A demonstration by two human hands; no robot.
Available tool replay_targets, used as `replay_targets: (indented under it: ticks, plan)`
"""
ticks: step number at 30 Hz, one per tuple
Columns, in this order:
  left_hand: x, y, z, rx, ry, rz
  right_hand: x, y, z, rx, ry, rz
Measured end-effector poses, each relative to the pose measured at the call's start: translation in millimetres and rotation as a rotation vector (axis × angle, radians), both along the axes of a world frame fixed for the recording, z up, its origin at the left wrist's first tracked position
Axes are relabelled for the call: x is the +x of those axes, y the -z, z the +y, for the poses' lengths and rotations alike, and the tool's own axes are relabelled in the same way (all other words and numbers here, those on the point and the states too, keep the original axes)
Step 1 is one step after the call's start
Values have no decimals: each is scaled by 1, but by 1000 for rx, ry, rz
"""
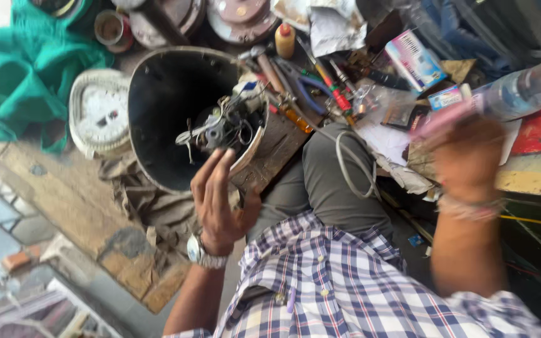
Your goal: The person works on the internal wiring of a metal bell-shaped electrical fixture, manipulating wires and components with both hands. They reach for and handle a small tool from the cluttered workbench while continuing to adjust the fixture's interior.
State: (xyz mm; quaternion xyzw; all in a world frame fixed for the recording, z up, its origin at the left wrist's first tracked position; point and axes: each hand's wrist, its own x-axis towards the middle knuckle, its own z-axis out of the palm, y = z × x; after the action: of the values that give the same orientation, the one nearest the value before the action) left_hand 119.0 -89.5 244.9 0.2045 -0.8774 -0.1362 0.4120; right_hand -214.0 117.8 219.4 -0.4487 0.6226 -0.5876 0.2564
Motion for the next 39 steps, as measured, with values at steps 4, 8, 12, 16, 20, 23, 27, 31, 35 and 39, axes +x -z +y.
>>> replay_targets:
  ticks: [4,8,12,16,20,23,27,31,35,39]
  plan:
    - [-1,-3,1,-31,-14,-95,-28,6,-18,12,377,142]
    - [-10,8,4,-155,-88,-221,-32,27,-38,195,490,445]
    - [-15,18,7,-172,-118,-259,-77,44,-58,139,458,554]
    - [-22,22,6,-199,-115,-266,-106,64,-39,350,555,745]
    - [-27,23,6,-214,-123,-278,-95,90,-22,561,424,961]
    - [-31,26,2,-210,-128,-269,-81,103,-24,592,465,951]
    - [-32,24,-2,-196,-131,-256,-104,94,-23,158,648,571]
    - [-33,23,-2,-200,-124,-247,-133,49,5,-39,754,504]
    - [-32,26,-6,-199,-132,-230,-121,8,10,-34,719,429]
    - [-30,28,-6,-206,-136,-228,-110,7,-14,-201,558,-85]
